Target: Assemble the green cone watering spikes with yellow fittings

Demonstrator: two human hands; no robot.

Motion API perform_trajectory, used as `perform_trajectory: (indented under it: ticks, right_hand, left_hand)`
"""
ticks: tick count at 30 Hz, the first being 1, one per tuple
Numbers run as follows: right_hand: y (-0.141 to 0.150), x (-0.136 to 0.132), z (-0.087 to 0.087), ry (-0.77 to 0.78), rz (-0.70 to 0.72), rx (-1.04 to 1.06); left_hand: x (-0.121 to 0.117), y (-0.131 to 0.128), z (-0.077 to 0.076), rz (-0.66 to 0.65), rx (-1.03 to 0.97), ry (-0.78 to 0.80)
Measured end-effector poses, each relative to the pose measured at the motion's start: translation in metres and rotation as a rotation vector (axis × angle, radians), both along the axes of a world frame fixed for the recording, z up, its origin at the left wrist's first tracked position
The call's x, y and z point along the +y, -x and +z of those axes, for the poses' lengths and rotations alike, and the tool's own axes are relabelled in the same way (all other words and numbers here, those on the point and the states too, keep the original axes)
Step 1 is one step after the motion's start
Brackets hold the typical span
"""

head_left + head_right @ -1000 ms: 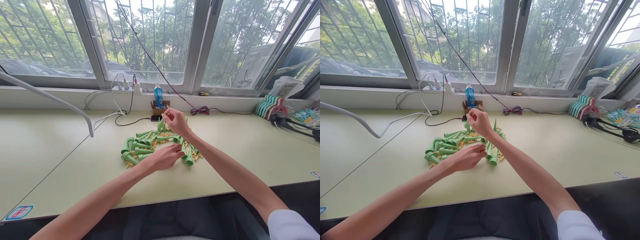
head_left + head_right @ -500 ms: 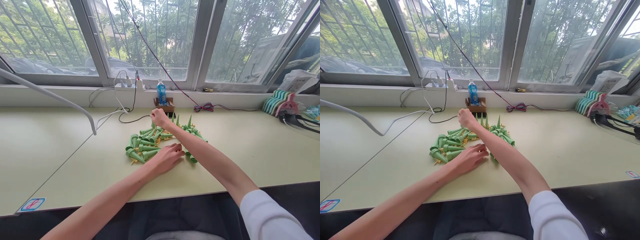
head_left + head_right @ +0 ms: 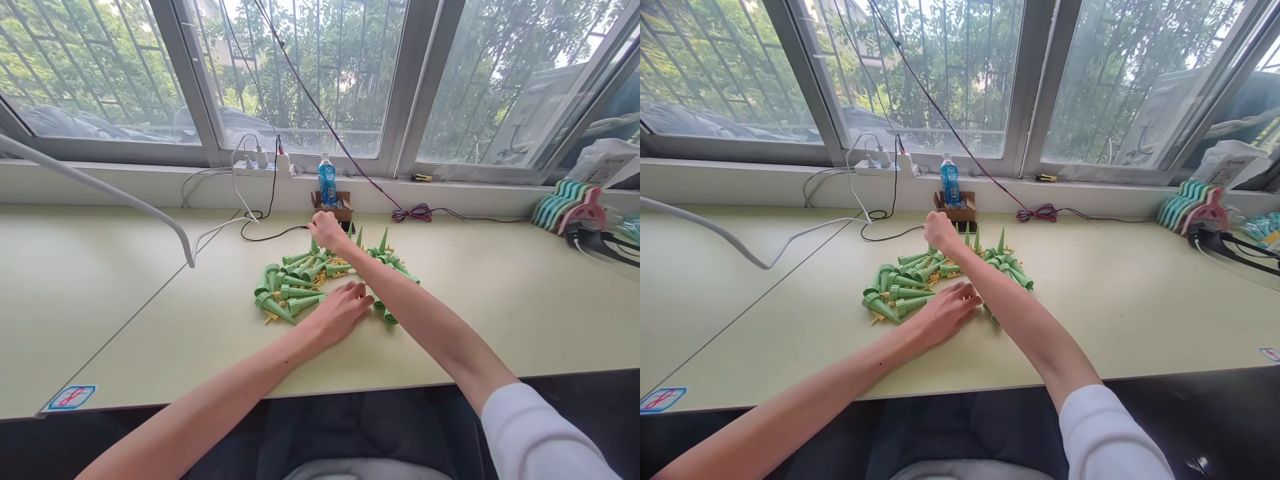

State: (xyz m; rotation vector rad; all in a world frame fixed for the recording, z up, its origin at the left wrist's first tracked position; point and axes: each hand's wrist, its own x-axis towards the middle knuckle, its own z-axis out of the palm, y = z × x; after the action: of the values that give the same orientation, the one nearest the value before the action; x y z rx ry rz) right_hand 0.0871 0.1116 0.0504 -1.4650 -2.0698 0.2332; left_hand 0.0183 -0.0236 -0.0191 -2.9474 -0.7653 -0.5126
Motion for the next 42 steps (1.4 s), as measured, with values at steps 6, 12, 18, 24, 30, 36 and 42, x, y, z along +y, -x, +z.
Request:
perform_trajectory:
  ticks: [6,12,18,24,30,36,42]
  right_hand:
    - [-0.0014,0.0033,-0.0033,0.007,0.001,0.057]
    - [-0.005,0.0019,-0.0014,0.069,0.032,0.118]
    - [-0.0081,0.0029,-0.0016,0.066,0.05,0.128]
    - [-0.0064,0.0017,0.0012,0.028,0.038,0.115]
    - [-0.0021,0.0022,-0.0007,-0.042,0.014,0.023]
    - [0.0008,0.0019,-0.0024,-0.092,0.025,0.017]
    - [-0.0006,-0.0001,-0.0051,-0.024,0.061,0.068]
  left_hand:
    - [-0.0002,0.0016,-0.0004,0.058,0.032,-0.053]
    - [-0.0008,0.002,0.0011,0.081,0.056,-0.062]
    - [-0.0008,0.0027,0.0003,0.082,0.045,-0.069]
    - [-0.0001,0.0027,0.0002,0.084,0.044,-0.069]
    - [0.0009,0.0021,0.0001,0.077,0.037,-0.057]
    - [0.0011,0.0017,-0.0014,0.074,0.04,-0.068]
    - [-0.0019,0.0014,0.0036,0.083,0.049,-0.049]
